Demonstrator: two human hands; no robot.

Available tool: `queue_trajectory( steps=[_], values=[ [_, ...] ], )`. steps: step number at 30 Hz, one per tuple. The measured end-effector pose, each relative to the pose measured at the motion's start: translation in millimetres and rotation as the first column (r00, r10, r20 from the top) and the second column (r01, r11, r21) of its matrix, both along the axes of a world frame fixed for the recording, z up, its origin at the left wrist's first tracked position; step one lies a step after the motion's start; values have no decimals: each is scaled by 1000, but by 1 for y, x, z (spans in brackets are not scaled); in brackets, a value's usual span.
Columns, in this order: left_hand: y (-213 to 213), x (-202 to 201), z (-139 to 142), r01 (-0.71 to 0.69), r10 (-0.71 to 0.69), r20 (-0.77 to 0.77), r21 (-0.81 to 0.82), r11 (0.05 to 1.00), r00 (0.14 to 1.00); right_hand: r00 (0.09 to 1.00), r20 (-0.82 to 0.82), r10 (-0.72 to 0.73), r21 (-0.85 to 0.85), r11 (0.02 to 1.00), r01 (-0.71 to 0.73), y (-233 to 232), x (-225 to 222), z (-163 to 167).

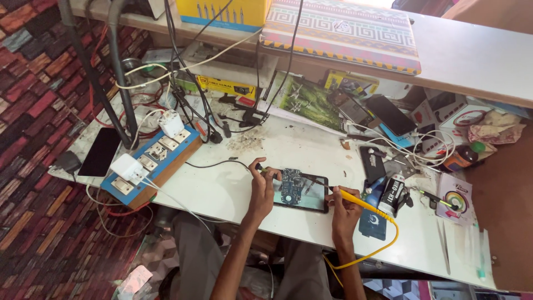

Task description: The person uses a yellow hot air gun to apply heat to a circuit board placed on a tablet screen. They hold the board steady with one hand while directing the hot air with the other, repeatedly moving the tool across different areas of the board.

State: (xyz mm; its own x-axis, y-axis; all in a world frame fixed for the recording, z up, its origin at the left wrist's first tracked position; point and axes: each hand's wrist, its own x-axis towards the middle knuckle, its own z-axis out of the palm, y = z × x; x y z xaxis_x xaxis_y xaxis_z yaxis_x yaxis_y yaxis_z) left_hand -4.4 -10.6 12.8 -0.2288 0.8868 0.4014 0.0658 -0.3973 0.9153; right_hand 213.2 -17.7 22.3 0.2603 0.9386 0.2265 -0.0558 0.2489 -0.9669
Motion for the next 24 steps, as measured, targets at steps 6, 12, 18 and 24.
queue_trajectory(
  steps=[6,12,18,24],
  values=[
    [0,0,1,12,-12,16,-11,1000,1000,998,-22,-59,-2,998,59,-4,1,2],
    [0,1,0,14,-15,8,11,1000,1000,1000,-2,-25,-10,1000,25,-2,1,-1],
    [1,0,1,8,-8,-15,9,1000,1000,1000,3,-9,-17,1000,9,1,2,-8],
    [1,1,1,20,-11,-101,84,996,995,1000,25,-5,-7,1000,5,-3,1,2]
  ],
)
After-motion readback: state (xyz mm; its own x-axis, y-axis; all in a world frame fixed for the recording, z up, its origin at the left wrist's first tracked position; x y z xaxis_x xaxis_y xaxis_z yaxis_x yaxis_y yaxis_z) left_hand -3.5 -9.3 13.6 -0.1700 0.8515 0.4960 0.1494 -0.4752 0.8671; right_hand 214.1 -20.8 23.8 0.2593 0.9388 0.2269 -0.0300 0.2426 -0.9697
